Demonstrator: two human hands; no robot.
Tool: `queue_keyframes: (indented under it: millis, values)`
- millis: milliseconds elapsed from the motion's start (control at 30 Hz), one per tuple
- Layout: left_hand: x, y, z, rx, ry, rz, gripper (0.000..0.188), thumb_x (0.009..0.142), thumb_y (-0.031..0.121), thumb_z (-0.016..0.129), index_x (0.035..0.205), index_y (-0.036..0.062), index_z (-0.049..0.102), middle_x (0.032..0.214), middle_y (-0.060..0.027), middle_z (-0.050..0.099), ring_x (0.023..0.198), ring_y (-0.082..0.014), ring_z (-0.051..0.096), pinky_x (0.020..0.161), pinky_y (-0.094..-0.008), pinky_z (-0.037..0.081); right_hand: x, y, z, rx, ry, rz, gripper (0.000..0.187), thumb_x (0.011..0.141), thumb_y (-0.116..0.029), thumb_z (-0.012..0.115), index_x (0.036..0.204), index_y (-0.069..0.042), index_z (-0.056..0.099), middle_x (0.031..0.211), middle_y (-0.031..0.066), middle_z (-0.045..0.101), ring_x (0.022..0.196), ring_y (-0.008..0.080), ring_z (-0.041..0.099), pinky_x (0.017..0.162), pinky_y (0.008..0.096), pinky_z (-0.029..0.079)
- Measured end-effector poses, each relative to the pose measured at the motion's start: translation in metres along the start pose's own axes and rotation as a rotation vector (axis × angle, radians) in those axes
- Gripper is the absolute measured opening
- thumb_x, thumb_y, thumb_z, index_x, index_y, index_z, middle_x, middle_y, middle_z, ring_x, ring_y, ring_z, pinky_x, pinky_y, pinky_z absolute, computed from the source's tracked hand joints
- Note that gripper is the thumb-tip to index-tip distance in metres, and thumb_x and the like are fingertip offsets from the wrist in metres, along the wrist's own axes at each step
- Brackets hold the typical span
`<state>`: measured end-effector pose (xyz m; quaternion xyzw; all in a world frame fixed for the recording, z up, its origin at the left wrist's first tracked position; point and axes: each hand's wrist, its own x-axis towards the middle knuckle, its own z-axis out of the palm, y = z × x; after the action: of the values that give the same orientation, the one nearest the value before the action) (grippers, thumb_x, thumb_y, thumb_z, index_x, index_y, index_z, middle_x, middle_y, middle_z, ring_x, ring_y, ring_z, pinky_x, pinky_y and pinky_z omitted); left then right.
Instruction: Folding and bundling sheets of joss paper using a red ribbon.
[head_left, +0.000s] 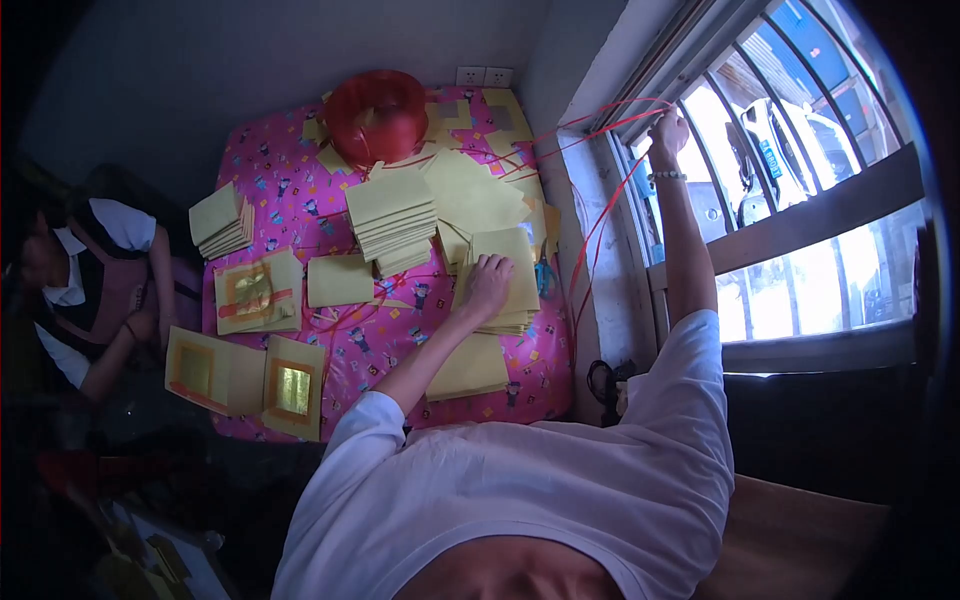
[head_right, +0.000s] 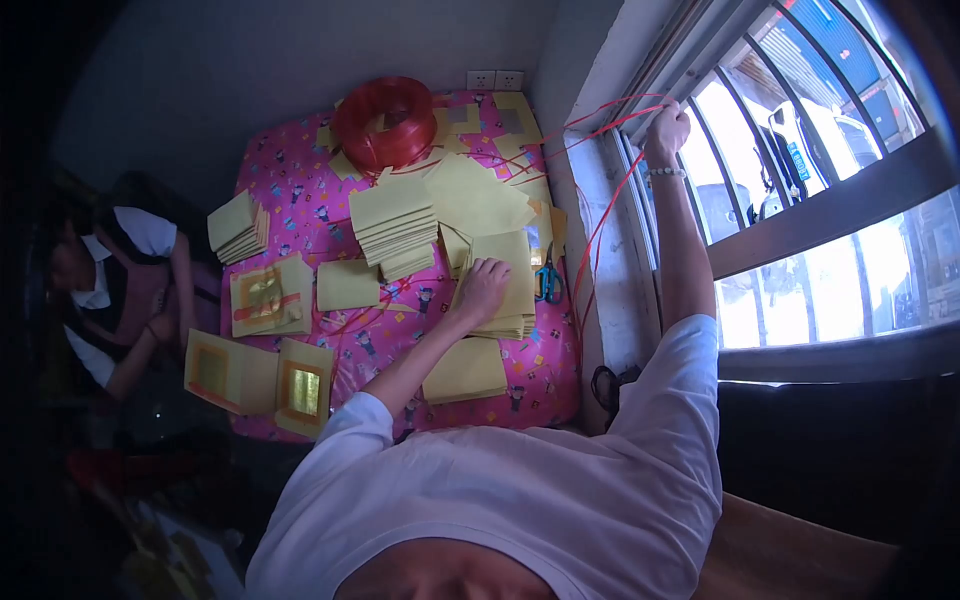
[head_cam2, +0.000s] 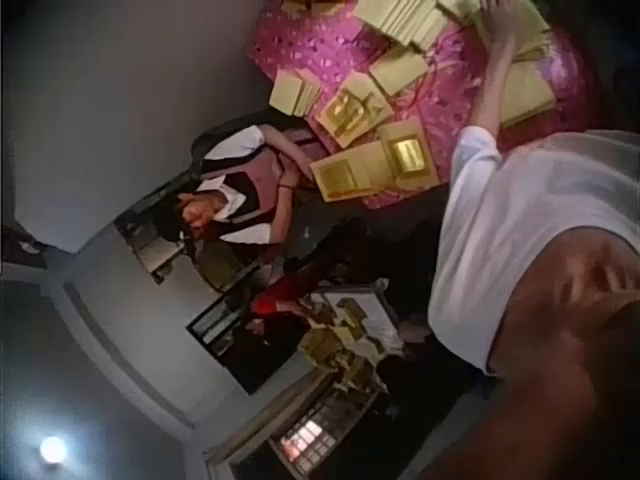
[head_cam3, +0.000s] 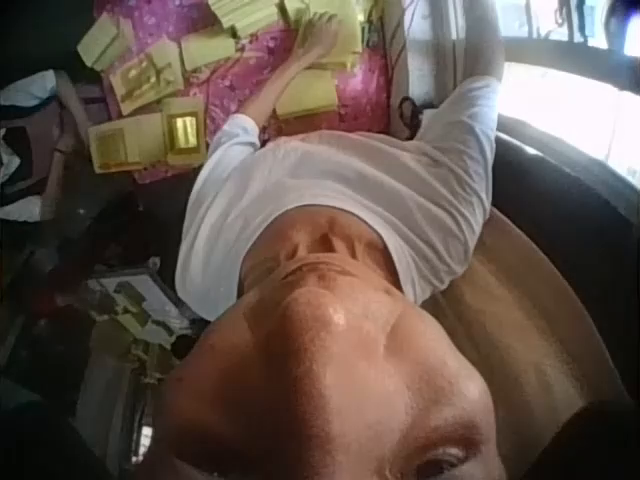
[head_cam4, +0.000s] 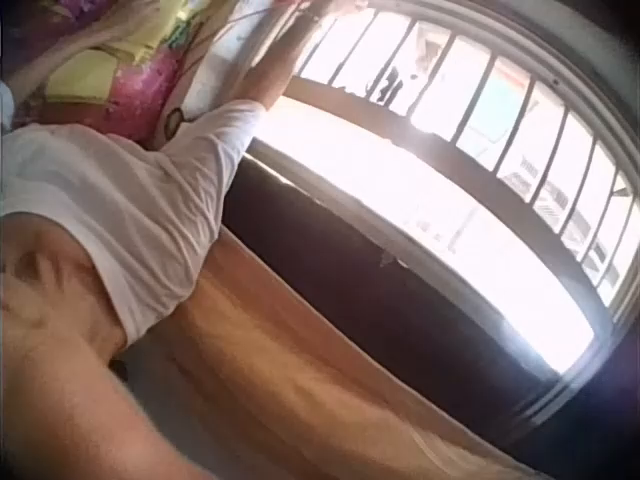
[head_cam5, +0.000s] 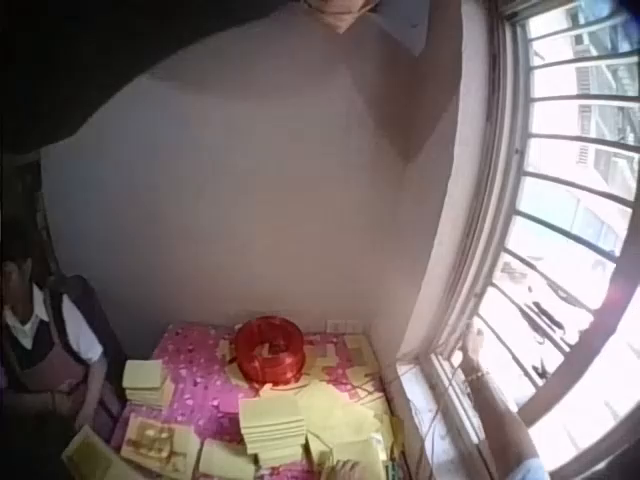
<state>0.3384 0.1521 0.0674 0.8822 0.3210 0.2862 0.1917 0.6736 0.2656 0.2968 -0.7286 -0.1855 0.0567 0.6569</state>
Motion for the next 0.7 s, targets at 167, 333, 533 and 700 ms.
queue_keyframes:
  millis: [167,333,533,700]
  values:
    - [0.009,0.010,-0.005,-0.026,-0.018,0.029,0.014,0.084,0.012,0.050,0.095,0.0046,0.055,0.095,-0.0117,0.055,0.089,-0.0291,0.051,0.081,-0.0382,0.043,0.026,-0.028,-0.042,-0.009,0.140,-0.188,0.037,0.090,-0.030,0.045,0.088,0.006,0.057,0.081,0.0169,0.059,0.079,0.0239,0.056,0.074,0.0380,0.042]
    - [0.010,0.012,-0.015,-0.035,-0.010,0.018,0.016,0.085,0.012,0.049,0.098,0.0039,0.054,0.096,-0.0137,0.055,0.091,-0.0316,0.051,0.081,-0.0402,0.043,0.020,-0.070,-0.059,0.155,0.195,-0.268,0.035,0.091,-0.027,0.046,0.087,0.006,0.056,0.079,0.0143,0.057,0.076,0.0206,0.054,0.072,0.0365,0.042]
    - [0.007,0.018,-0.025,-0.089,-0.012,-0.051,0.020,0.085,0.009,0.046,0.104,0.0028,0.051,0.097,-0.0161,0.054,0.092,-0.0336,0.051,0.082,-0.0416,0.042,0.014,-0.110,-0.080,0.384,0.195,-0.358,0.027,0.092,-0.023,0.047,0.088,0.003,0.053,0.077,0.0089,0.055,0.066,0.0122,0.049,0.060,0.0282,0.041]
    - [0.009,0.022,-0.025,-0.103,-0.052,-0.060,0.030,0.078,-0.001,0.045,0.107,0.0010,0.049,0.099,-0.0185,0.053,0.093,-0.0356,0.050,0.084,-0.0415,0.041,0.009,-0.149,-0.105,0.400,0.208,-0.458,0.025,0.093,-0.022,0.045,0.089,0.002,0.052,0.073,0.0070,0.054,0.059,0.0108,0.049,0.053,0.0259,0.040]
